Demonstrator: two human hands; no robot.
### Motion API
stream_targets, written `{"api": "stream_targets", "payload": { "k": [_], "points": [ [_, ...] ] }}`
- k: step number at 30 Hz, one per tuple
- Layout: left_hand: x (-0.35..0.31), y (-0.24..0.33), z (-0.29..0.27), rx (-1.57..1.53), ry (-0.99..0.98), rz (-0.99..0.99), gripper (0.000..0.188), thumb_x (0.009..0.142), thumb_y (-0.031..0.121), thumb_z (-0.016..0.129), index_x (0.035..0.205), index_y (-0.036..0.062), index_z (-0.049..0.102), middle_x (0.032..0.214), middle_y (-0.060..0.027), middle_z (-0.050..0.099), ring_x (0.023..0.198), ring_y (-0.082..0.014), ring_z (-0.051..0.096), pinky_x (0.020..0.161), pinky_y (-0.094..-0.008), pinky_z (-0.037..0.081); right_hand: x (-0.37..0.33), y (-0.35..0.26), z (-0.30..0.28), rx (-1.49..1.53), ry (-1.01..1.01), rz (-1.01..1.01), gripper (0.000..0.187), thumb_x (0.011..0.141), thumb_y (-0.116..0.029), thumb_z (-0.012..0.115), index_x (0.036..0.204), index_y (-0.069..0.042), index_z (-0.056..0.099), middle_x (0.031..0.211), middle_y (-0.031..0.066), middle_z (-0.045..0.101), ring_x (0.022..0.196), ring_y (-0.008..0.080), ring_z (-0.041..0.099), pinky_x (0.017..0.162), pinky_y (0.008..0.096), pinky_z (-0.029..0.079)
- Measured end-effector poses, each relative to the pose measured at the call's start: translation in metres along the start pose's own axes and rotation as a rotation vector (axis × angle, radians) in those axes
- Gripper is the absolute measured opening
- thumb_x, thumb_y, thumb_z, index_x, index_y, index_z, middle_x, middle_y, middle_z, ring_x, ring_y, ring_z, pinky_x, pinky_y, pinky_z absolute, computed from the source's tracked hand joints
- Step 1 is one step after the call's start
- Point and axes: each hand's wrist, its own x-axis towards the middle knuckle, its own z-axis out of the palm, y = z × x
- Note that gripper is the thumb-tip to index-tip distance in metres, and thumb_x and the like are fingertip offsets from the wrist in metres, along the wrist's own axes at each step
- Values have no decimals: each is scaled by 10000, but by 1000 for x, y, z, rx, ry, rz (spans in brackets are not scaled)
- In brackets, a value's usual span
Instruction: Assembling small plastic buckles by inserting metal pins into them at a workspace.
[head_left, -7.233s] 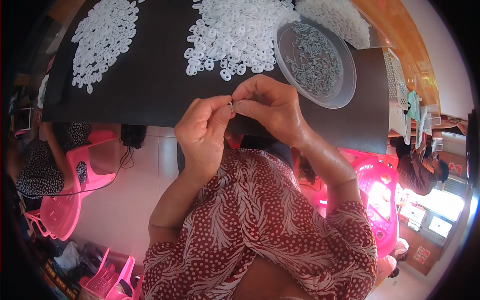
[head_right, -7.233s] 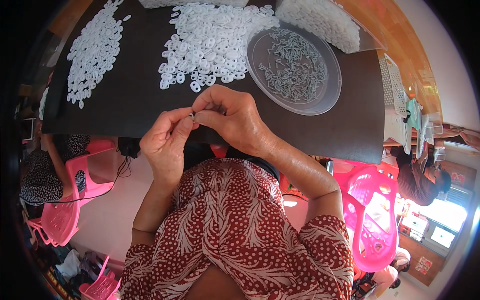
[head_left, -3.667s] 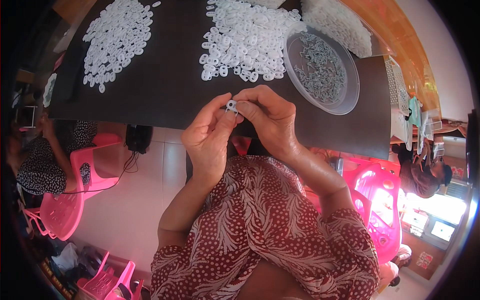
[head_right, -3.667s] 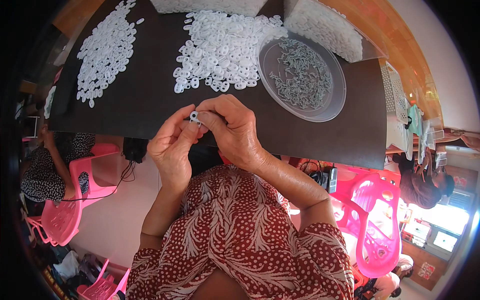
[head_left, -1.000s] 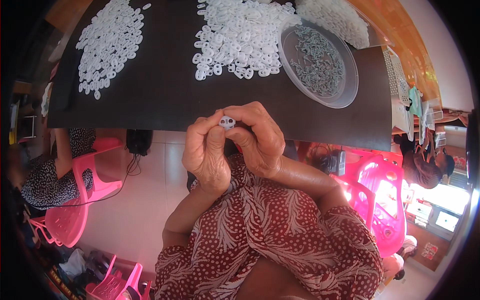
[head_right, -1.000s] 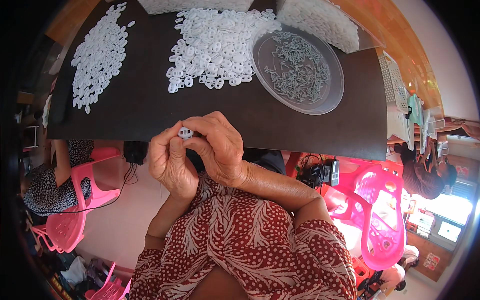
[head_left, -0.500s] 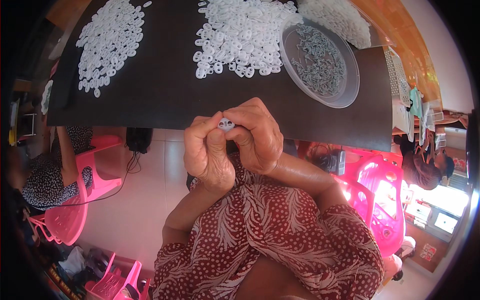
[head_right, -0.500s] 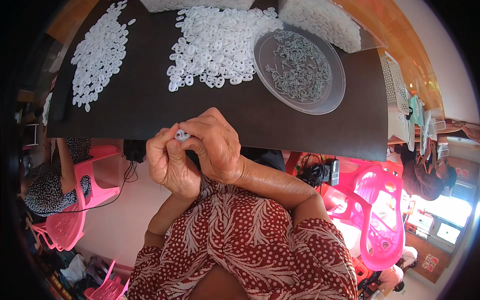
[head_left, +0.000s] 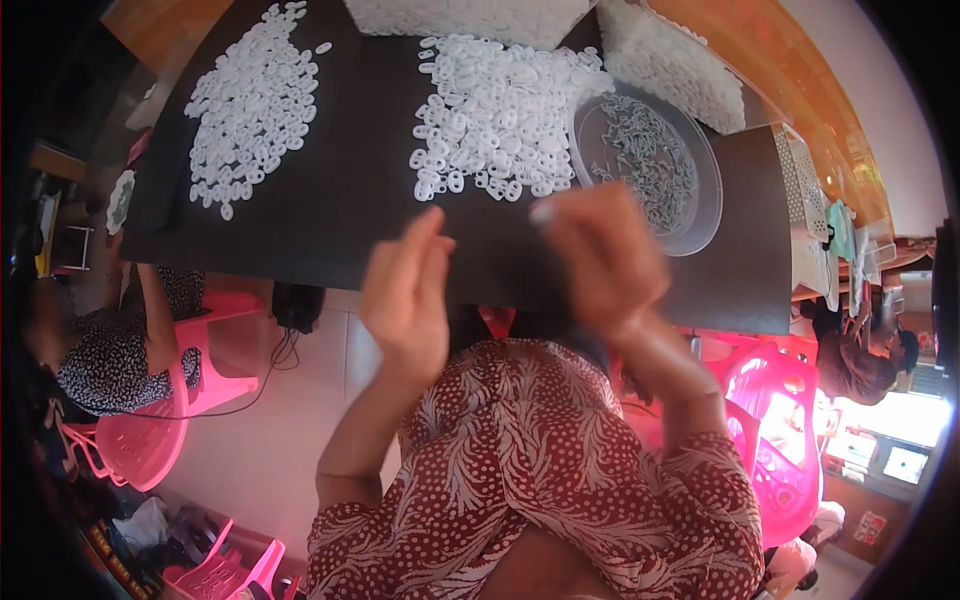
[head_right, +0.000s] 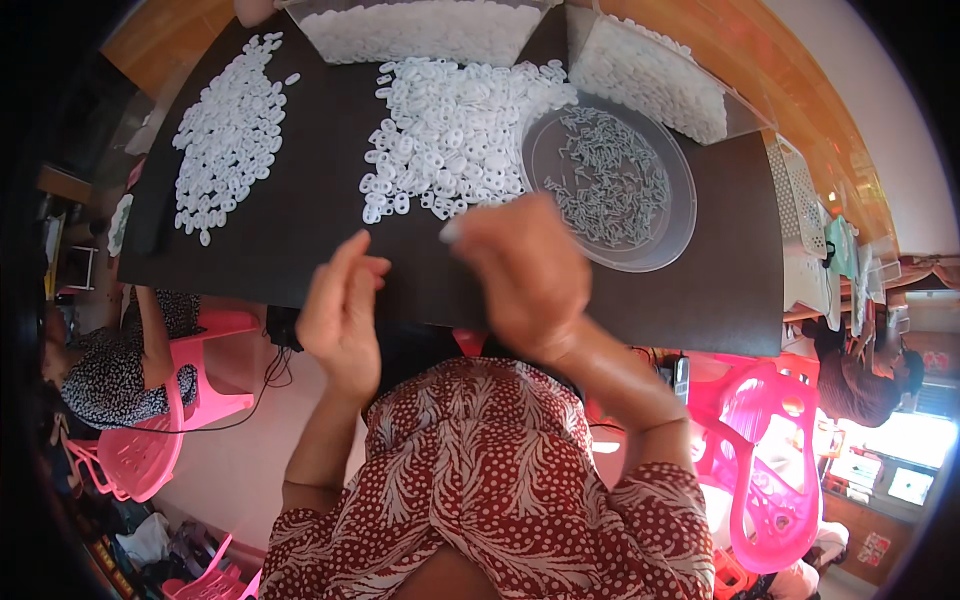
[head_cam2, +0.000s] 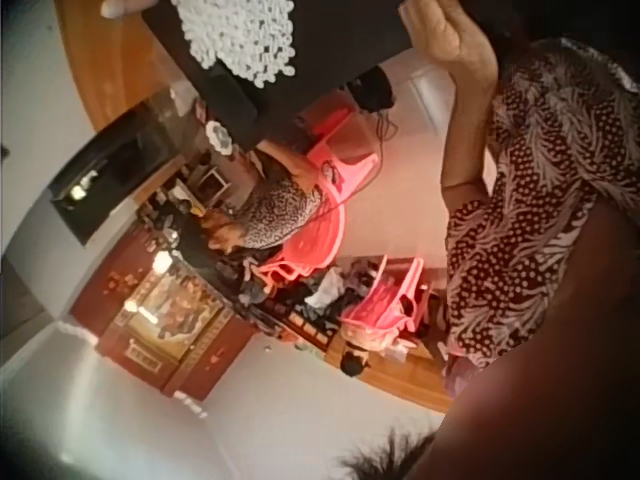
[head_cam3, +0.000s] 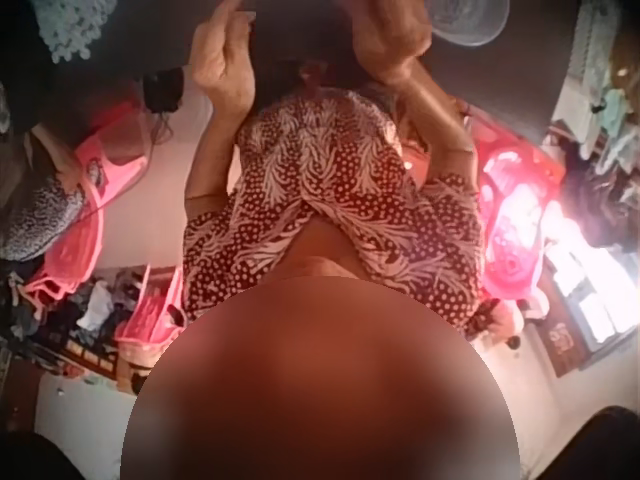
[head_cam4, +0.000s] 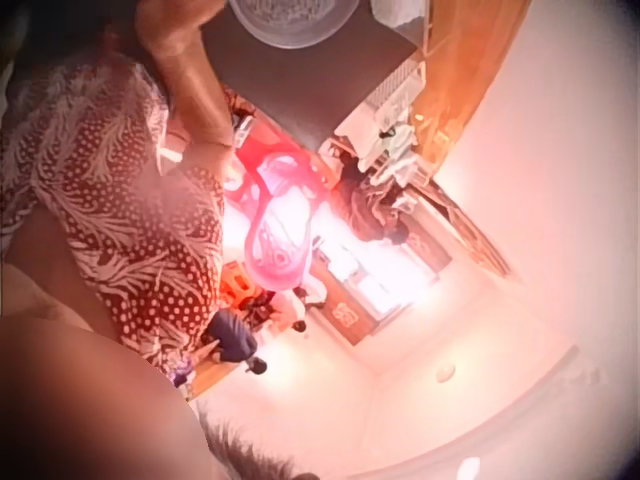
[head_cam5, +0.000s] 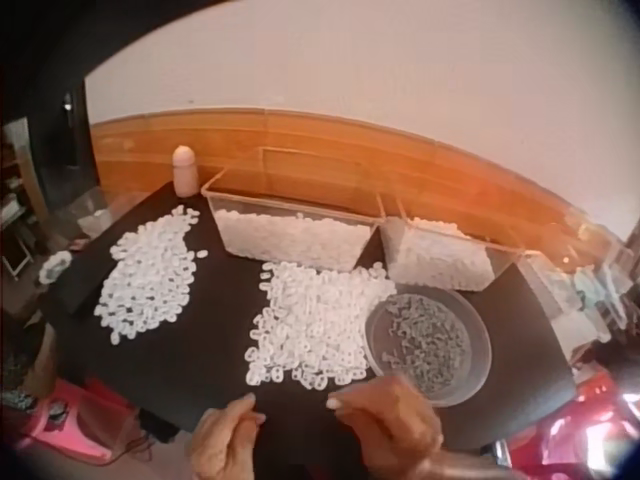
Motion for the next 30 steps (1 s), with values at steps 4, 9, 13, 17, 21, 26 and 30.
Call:
{"api": "stream_targets", "payload": {
  "k": [4, 9, 13, 17, 21, 26, 30],
  "points": [
    [48, -29, -12, 271, -12, 196, 211, 835, -15, 629, 1037, 29, 670, 769, -61, 594, 709, -142, 568, 627, -263, 448, 58, 51, -52, -231, 194, 13, 158, 756, 55, 649, 905, 3, 659, 790, 101, 644, 663, 170, 594, 628, 290, 483],
    [65, -39, 1, 491, -202, 292, 279, 691, 12, 714, 953, 93, 667, 777, -47, 560, 761, -228, 550, 676, -338, 453, 127, 136, -100, -510, 208, 189, 243, 850, -182, 648, 1045, -40, 673, 931, 104, 697, 825, 142, 645, 784, 275, 484],
    [69, -41, 1, 569, -210, 311, 269, 692, -7, 699, 930, 112, 662, 781, -46, 546, 762, -234, 548, 671, -348, 456, 148, 164, -108, -483, 190, 197, 201, 836, -118, 569, 900, 42, 672, 826, 191, 686, 777, 272, 666, 725, 376, 504],
    [67, -49, 0, 598, -180, 386, 276, 674, -5, 688, 926, 103, 652, 782, -49, 539, 742, -247, 532, 618, -366, 455, 145, 186, -110, -705, -51, 197, 189, 818, -109, 569, 891, 30, 675, 831, 189, 682, 788, 275, 669, 724, 376, 503],
    [63, -37, 5, 533, -161, 420, 254, 658, -13, 702, 886, 89, 655, 800, -45, 545, 758, -238, 535, 635, -359, 451, 144, 221, -120, -703, -145, 283, 247, 827, -176, 658, 1037, -47, 677, 921, 102, 704, 826, 153, 654, 773, 278, 486],
    [67, -37, 11, 619, -265, 460, 257, 623, 5, 746, 850, 89, 661, 814, -40, 543, 768, -234, 528, 653, -358, 445, 122, 179, -107, -503, -85, 279, 217, 820, -136, 651, 1009, -33, 680, 860, 84, 699, 789, 141, 643, 739, 264, 485],
    [75, -40, 15, 572, -299, 512, 141, 620, 28, 700, 708, 63, 595, 779, -62, 496, 757, -258, 498, 661, -381, 414, 100, 149, -102, -418, -52, 72, 158, 823, -66, 647, 972, -27, 682, 830, 64, 677, 752, 123, 620, 702, 243, 477]
  ]
}}
